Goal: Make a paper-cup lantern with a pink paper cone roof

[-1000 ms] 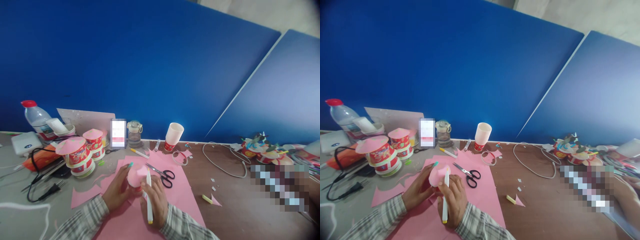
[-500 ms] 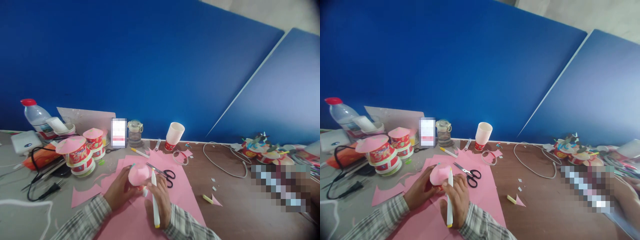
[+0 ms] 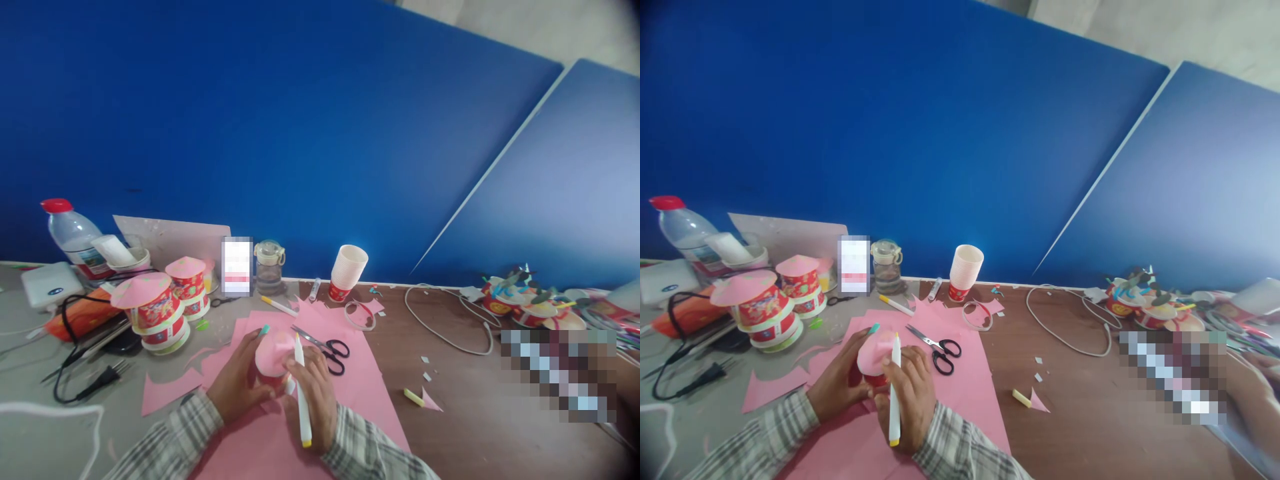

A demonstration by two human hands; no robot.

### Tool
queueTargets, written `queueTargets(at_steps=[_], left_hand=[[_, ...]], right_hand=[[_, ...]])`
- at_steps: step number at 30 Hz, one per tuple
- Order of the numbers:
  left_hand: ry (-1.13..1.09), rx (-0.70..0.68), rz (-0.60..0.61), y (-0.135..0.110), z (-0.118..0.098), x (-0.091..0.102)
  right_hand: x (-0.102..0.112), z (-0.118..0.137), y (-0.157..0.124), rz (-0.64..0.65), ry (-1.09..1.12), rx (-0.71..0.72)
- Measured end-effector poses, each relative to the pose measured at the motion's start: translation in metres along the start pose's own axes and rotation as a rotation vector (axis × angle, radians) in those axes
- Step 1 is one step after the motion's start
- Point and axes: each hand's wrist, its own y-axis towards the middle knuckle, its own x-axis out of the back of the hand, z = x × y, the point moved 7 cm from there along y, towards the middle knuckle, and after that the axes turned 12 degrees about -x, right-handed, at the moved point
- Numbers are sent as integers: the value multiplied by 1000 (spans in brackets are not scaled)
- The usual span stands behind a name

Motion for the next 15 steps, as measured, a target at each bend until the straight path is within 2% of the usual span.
queueTargets(at_steps=[3, 9, 15], left_hand=[[-8, 38, -48, 2, -1, 2], [-71, 28, -32, 7, -11, 2], [-67, 16, -29, 6, -8, 1]], right_hand=[[1, 3, 0, 7, -7, 26], [11, 9, 3, -66, -10, 39], [4, 10, -3, 25, -26, 120]])
